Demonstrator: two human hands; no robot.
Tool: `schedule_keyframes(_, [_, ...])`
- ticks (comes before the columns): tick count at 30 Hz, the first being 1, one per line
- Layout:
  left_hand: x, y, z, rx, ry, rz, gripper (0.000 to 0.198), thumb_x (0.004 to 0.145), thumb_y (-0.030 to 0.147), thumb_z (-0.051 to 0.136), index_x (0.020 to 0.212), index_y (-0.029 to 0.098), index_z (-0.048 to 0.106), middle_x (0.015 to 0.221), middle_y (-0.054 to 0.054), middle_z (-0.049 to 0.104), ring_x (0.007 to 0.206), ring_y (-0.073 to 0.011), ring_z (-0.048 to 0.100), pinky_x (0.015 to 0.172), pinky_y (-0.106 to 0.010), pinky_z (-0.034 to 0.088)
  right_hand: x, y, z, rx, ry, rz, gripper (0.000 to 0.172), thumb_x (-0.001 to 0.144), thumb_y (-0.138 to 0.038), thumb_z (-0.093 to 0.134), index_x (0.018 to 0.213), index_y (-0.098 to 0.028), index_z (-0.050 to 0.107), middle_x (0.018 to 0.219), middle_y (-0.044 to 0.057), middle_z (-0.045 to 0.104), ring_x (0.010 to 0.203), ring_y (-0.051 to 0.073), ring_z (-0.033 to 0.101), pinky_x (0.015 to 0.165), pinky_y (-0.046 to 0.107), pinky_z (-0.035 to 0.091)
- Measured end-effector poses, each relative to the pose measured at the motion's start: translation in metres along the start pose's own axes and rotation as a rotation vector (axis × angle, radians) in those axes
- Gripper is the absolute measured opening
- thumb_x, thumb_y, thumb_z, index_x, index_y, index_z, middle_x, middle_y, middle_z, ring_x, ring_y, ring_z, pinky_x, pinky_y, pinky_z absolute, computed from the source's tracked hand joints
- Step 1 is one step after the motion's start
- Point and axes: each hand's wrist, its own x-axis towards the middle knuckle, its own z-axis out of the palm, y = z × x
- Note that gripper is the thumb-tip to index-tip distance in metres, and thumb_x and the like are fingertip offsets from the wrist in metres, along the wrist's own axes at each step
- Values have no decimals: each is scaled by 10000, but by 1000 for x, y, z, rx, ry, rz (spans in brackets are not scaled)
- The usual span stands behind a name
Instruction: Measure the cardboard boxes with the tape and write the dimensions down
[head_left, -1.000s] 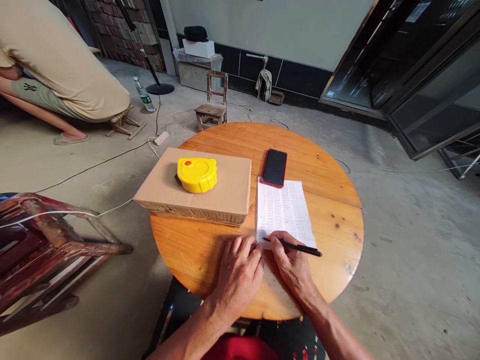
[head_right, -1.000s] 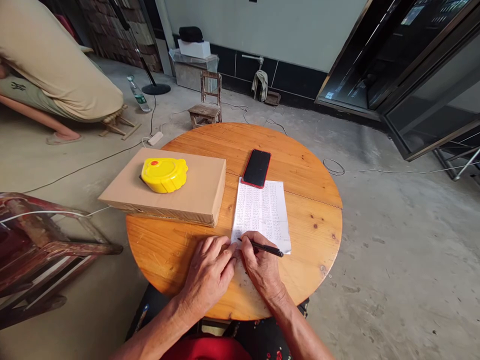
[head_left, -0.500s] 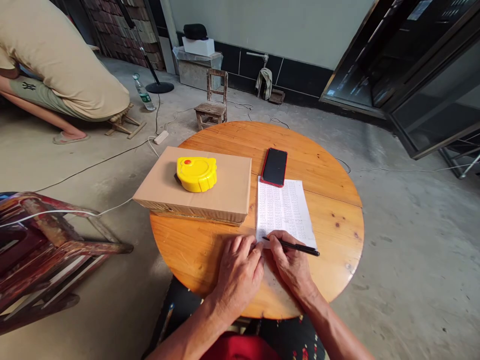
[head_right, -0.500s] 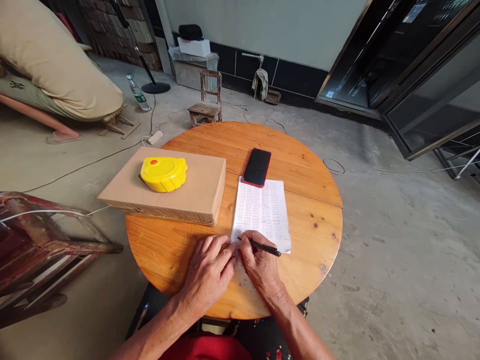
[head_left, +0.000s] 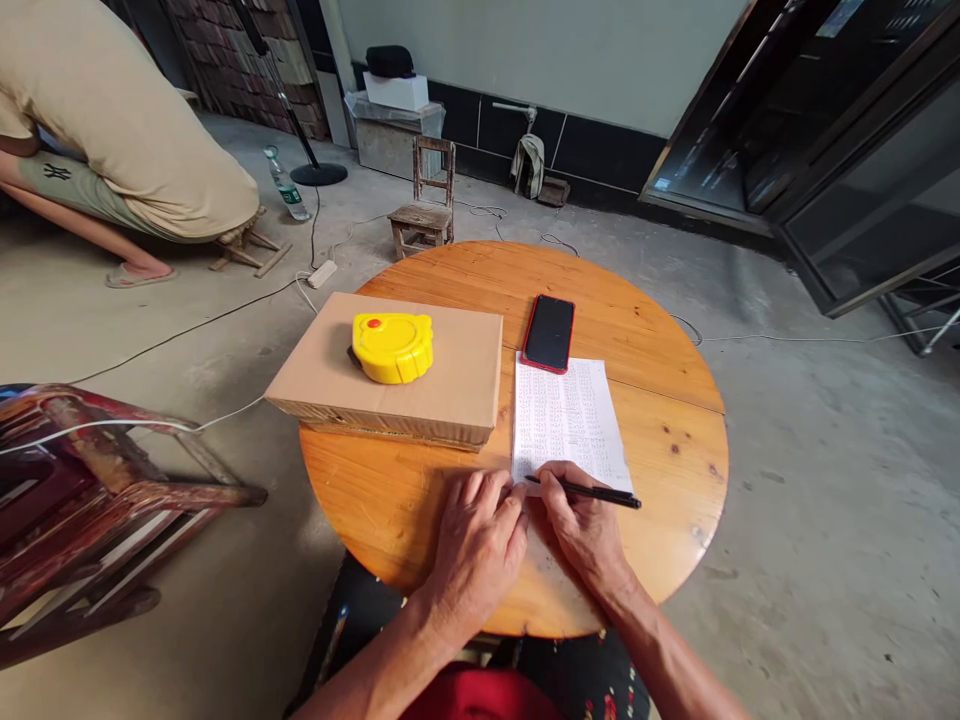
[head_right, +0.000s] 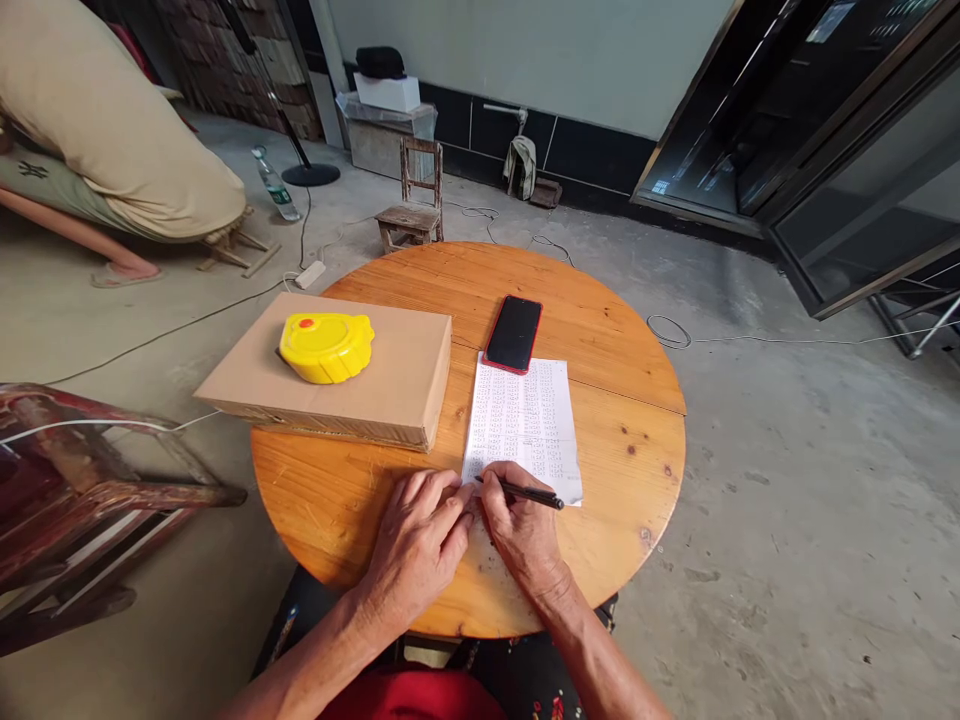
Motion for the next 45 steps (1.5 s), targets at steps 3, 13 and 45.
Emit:
schedule_keyframes(3, [1,0,0,-1,-6,-4,257,860,82,525,1075,169,636,1095,-91,624,1005,-269,537,878,-462,480,0,1,1,19,6,8,212,907,-282,502,748,-193,609,660,3,630,597,145,559,580,246,447])
schedule_keyframes(13, [0,0,0,9,6,6,262,851,81,541,1081,168,631,1102,-86,621,1001,-264,535,866,-440,480,-3,2,2,82,43,52,225,907,-310,512,739,-194,607,623,-9,584,563,137,508,543,245,427])
schedule_keyframes(45, [3,4,-4,43,-76,-38,201,881,123,533,1032,198,641,1091,-65,626,993,-266,528,872,-453,469,-4,9,-4,173,68,142,239,918,-362,497,786,-192,600,548,-49,455,472,116,398,463,244,339])
